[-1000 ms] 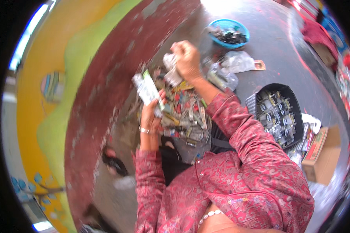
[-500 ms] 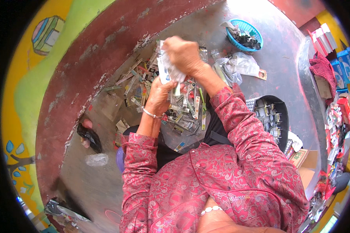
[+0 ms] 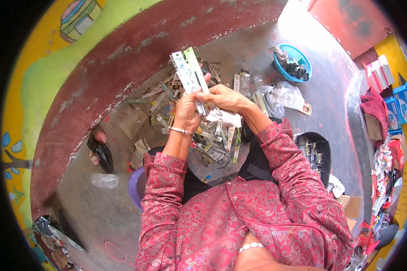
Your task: The person picks up several small packaged items from a pile on the floor and sorts them, holding some in one hand while using a cloth to wipe or clean the packages.
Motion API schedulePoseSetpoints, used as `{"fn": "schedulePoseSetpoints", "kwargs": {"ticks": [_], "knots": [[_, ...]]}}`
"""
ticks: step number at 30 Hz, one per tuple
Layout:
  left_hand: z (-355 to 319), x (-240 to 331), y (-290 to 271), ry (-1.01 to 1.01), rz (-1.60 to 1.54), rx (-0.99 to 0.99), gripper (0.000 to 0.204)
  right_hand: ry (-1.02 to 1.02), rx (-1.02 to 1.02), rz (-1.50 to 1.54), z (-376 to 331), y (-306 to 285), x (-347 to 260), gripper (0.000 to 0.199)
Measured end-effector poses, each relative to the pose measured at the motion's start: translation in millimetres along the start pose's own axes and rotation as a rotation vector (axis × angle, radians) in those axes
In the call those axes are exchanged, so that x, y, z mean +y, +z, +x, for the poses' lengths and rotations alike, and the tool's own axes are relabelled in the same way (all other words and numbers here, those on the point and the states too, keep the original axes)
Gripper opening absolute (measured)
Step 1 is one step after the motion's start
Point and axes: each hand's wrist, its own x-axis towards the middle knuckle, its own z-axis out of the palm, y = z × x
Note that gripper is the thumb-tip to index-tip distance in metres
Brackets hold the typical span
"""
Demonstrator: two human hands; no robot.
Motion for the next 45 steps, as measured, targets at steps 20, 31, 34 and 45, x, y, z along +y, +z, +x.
{"fn": "schedulePoseSetpoints", "kwargs": {"ticks": [20, 31, 34, 45], "knots": [[1.1, 46.0, 2.8, -0.273, -0.123, -0.113, 0.052, -0.033, -0.421, 0.112, -23.6, 4.2, 3.9, 0.024], [4.0, 43.7, -6.9, -0.121, -0.074, 0.039, 0.019, -0.098, 0.169, -0.027, -25.9, -45.6, -11.5, 0.034], [5.2, 33.2, -5.1, -0.133, 0.008, 0.069, 0.021, -0.396, 0.635, 0.178, -27.4, -38.7, -32.4, 0.021], [13.0, 54.5, -19.4, 0.080, -0.185, 0.242, 0.023, -0.563, 0.460, -0.869, -23.2, 24.8, -4.3, 0.017]]}}
